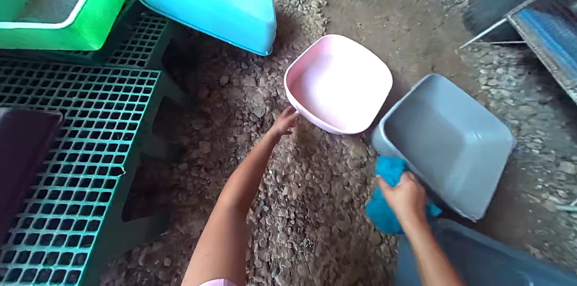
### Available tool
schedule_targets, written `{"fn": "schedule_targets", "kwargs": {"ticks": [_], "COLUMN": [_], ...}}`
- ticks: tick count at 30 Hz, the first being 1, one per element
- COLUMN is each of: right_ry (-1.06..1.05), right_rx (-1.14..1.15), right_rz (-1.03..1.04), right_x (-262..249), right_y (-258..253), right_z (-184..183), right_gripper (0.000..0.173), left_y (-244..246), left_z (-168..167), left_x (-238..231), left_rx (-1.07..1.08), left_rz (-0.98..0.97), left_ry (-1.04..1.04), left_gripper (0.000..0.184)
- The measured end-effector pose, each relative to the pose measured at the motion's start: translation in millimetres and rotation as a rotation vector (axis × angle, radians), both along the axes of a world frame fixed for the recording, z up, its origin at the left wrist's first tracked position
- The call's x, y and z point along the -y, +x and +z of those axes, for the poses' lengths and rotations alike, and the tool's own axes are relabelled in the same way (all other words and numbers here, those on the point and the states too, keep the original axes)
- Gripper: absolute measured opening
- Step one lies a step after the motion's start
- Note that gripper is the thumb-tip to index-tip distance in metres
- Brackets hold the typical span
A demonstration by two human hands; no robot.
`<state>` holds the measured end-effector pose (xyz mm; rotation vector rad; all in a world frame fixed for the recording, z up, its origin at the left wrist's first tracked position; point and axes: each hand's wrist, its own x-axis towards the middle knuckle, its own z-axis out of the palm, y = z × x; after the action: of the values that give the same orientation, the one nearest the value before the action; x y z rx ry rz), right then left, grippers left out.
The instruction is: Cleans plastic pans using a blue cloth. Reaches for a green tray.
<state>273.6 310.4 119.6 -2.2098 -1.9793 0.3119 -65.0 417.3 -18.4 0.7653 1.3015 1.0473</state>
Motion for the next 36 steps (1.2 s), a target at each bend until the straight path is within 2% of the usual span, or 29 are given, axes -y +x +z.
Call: {"fn": "schedule_targets", "kwargs": {"ticks": [1, 4, 8, 11, 13, 16, 23, 31, 34, 36], "right_ry": [-0.033, -0.193, -0.422, -0.499, -0.457, -0.209, -0.117, -0.086, 0.03, 0.018], "right_rx": [-0.052, -0.13, 0.025, 0.135, 0.193, 0.128, 0.098, 0.112, 0.108, 0.103], "right_rz": [0.055, 0.116, 0.18, 0.253, 0.323, 0.379, 0.401, 0.433, 0.46, 0.462], "right_x": [5, -17, -61, -74, -65, -48, -47, -46, -44, -45], "right_y": [-20, -66, -114, -131, -129, -116, -112, -111, -110, -110], "right_z": [-6, -26, -54, -98, -134, -165, -172, -179, -185, -184], "right_gripper": [0.053, 0.061, 0.076, 0.078, 0.075, 0.067, 0.066, 0.065, 0.064, 0.064], "left_y": [-14, -71, -146, -180, -192, -207, -235, -250, -256, -257], "left_z": [-5, 25, 53, 76, 90, 101, 102, 105, 95, 88], "left_x": [2, 4, 0, -13, -26, -55, -110, -159, -173, -177], "left_rx": [-0.042, -0.067, -0.107, -0.034, -0.006, -0.013, -0.086, -0.019, 0.052, 0.129], "left_rz": [0.056, 0.304, 0.563, 0.734, 0.792, 0.809, 0.877, 0.996, 1.065, 1.099], "left_ry": [-0.022, -0.094, -0.031, -0.012, 0.015, 0.035, -0.01, 0.03, 0.104, 0.176], "left_gripper": [0.067, 0.063, 0.062, 0.064, 0.066, 0.07, 0.074, 0.083, 0.076, 0.069]}}
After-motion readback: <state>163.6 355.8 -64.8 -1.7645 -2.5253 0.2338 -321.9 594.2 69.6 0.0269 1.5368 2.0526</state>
